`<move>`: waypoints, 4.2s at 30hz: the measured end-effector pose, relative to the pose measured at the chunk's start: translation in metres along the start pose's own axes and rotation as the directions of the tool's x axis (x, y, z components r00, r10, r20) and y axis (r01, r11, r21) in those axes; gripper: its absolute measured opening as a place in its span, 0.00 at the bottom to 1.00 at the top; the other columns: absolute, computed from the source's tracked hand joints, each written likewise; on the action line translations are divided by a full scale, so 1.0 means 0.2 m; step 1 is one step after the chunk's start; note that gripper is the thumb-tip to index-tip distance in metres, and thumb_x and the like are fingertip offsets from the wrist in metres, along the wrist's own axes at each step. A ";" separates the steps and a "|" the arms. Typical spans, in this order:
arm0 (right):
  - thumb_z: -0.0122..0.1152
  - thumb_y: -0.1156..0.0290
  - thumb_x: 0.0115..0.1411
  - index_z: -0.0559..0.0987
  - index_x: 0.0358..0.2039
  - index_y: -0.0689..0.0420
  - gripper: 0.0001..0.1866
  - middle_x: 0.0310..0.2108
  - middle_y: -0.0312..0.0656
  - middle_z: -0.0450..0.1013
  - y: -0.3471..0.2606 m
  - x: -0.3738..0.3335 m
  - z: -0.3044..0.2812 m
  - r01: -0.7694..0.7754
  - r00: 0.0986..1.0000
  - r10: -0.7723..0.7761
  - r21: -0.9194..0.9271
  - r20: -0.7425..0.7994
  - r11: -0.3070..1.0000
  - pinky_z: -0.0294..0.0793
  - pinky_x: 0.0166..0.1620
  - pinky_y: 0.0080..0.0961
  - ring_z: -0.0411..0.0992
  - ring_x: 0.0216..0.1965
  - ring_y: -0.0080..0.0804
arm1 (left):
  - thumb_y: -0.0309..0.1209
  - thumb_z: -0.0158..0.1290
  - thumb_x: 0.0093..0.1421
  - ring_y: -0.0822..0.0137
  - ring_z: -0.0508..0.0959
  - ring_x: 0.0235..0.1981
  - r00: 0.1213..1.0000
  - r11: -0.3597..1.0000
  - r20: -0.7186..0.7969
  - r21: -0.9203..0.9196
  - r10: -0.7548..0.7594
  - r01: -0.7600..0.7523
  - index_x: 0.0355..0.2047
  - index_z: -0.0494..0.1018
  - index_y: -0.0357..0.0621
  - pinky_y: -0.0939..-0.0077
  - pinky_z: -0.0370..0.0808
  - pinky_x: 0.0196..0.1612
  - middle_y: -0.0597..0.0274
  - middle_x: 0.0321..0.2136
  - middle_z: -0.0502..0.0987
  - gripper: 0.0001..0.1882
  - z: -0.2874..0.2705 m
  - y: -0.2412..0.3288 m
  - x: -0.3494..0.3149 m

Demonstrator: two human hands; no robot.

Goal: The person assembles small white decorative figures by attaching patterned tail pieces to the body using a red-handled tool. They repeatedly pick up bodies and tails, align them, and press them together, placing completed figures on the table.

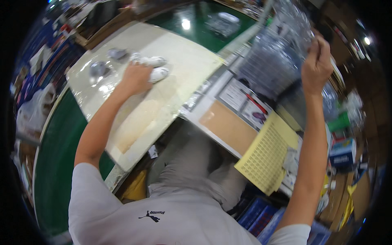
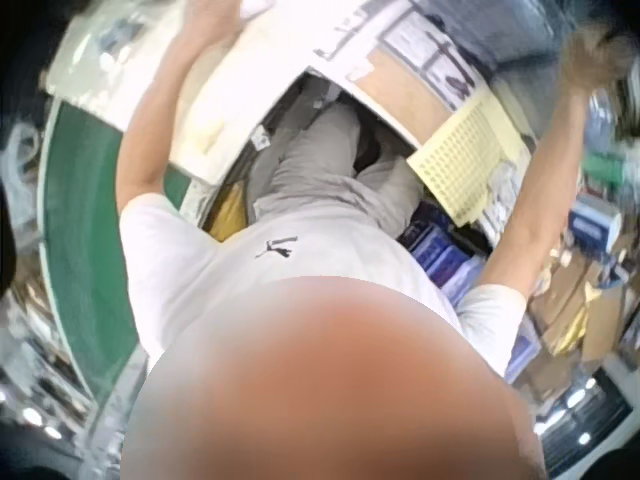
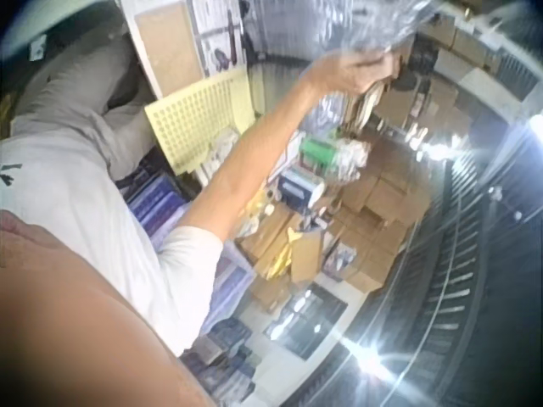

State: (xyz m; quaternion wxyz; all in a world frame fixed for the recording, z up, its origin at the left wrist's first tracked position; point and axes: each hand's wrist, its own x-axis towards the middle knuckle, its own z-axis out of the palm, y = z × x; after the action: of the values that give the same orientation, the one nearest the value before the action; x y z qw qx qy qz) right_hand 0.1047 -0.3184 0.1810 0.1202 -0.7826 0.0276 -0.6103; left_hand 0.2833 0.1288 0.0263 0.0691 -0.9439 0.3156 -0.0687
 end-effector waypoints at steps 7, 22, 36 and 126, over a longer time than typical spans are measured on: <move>0.67 0.55 0.68 0.88 0.45 0.54 0.17 0.35 0.35 0.81 -0.04 -0.51 0.00 -0.779 0.484 0.356 0.208 0.800 0.592 0.78 0.37 0.32 0.73 0.33 0.26 | 0.29 0.63 0.63 0.43 0.81 0.43 0.792 0.789 -0.609 -0.466 0.041 -0.400 0.48 0.80 0.35 0.58 0.76 0.49 0.46 0.41 0.82 0.15 -0.33 0.34 -0.14; 0.61 0.50 0.72 0.84 0.54 0.56 0.23 0.40 0.37 0.83 -0.15 -0.90 -2.68 -0.656 0.515 0.814 -0.487 0.269 0.576 0.81 0.39 0.26 0.80 0.37 0.24 | 0.35 0.48 0.77 0.45 0.78 0.56 0.549 0.502 -0.500 -0.239 0.670 -0.831 0.59 0.76 0.32 0.58 0.73 0.59 0.38 0.58 0.76 0.20 0.06 1.15 0.07; 0.61 0.60 0.63 0.81 0.20 0.65 0.22 0.23 0.50 0.81 -0.40 -2.61 -4.18 -0.362 -0.533 0.655 -0.555 -0.536 -0.749 0.81 0.24 0.39 0.78 0.18 0.40 | 0.39 0.59 0.72 0.47 0.84 0.39 0.688 0.587 -0.509 -0.373 0.518 -0.718 0.43 0.82 0.26 0.55 0.82 0.46 0.42 0.38 0.85 0.21 -0.36 1.52 -0.65; 0.61 0.64 0.61 0.86 0.41 0.58 0.14 0.41 0.48 0.81 0.15 -1.16 -1.60 -0.406 0.481 0.768 -0.669 0.422 0.622 0.78 0.48 0.45 0.79 0.46 0.52 | 0.47 0.34 0.79 0.62 0.72 0.16 0.749 -0.698 0.163 -0.280 0.642 0.659 0.72 0.61 0.47 0.67 0.71 0.18 0.55 0.30 0.75 0.28 0.00 1.90 -0.49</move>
State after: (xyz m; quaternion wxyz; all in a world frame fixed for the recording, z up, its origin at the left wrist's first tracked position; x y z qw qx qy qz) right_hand -0.2593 -0.3524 0.0274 0.1318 -0.8867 0.4099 -0.1684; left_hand -0.0164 -0.1126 -0.0471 -0.7484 -0.2493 0.0653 0.6111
